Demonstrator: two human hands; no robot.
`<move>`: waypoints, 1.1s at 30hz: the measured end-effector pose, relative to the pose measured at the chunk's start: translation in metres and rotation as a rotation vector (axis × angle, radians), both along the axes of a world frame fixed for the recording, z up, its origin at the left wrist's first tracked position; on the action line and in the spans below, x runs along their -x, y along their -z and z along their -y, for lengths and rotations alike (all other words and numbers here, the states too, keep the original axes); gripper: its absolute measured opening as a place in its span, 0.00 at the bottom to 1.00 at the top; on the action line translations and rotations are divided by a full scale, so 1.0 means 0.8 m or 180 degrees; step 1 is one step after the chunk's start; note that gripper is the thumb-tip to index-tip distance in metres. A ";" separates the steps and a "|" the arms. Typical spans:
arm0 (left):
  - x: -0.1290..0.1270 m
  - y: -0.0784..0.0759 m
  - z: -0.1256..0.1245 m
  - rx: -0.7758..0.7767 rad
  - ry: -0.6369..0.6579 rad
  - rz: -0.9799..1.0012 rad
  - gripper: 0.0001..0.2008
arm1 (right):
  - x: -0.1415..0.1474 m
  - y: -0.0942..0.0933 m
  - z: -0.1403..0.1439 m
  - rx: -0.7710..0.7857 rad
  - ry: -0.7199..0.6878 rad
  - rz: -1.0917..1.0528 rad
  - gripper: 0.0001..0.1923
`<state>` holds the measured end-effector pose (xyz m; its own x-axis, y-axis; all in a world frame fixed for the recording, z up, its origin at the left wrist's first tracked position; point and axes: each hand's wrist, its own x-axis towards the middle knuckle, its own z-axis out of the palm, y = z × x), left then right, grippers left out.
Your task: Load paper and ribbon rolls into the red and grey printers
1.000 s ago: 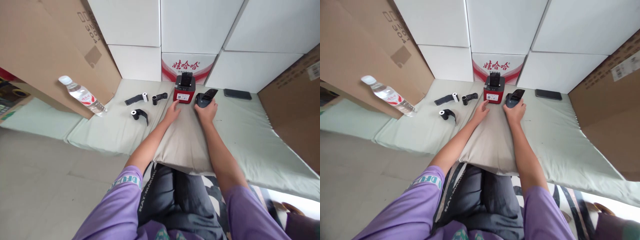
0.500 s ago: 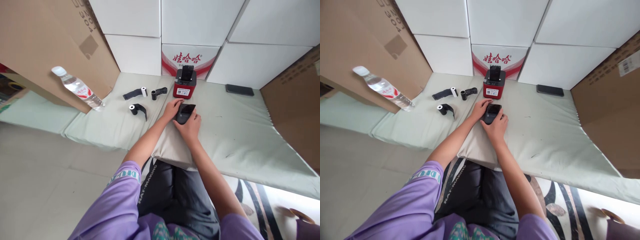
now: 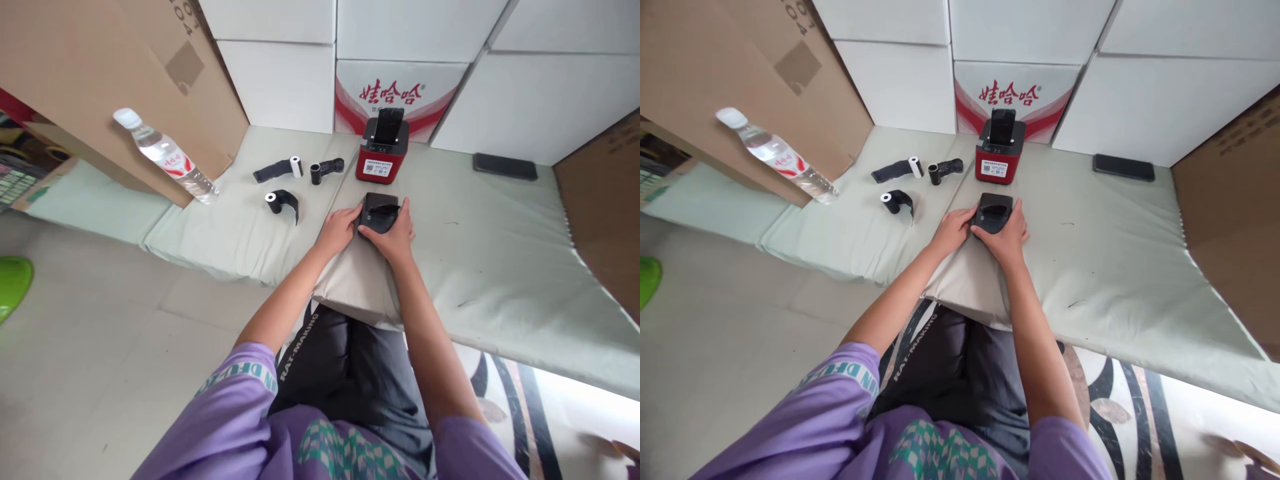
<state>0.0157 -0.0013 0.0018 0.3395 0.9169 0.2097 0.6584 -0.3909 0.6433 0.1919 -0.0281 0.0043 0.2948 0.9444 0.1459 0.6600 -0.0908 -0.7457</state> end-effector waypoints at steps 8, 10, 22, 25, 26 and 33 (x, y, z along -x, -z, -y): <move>-0.004 -0.008 -0.006 0.0011 -0.0117 -0.0349 0.34 | 0.001 0.005 -0.001 -0.0046 -0.0086 -0.0032 0.78; -0.003 -0.009 -0.005 -0.0001 -0.0137 -0.0354 0.32 | 0.001 0.006 -0.001 -0.0079 -0.0055 -0.0017 0.78; -0.005 -0.008 -0.005 -0.0042 -0.0185 -0.0374 0.32 | 0.003 0.005 0.003 -0.0163 -0.0046 0.0016 0.79; -0.006 -0.009 -0.004 -0.0037 -0.0221 -0.0373 0.31 | 0.003 0.003 0.003 -0.0128 -0.0034 -0.0022 0.80; -0.006 -0.010 -0.004 -0.0037 -0.0231 -0.0354 0.31 | 0.004 0.002 0.004 -0.0120 -0.0031 -0.0033 0.79; -0.001 -0.004 -0.012 -0.0011 -0.0330 0.0336 0.30 | 0.003 -0.005 0.004 -0.0063 0.0028 -0.0153 0.73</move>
<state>0.0163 0.0083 0.0053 0.2189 0.9451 0.2425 0.6240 -0.3267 0.7098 0.1898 -0.0315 0.0079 0.3103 0.9387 0.1500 0.6227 -0.0814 -0.7782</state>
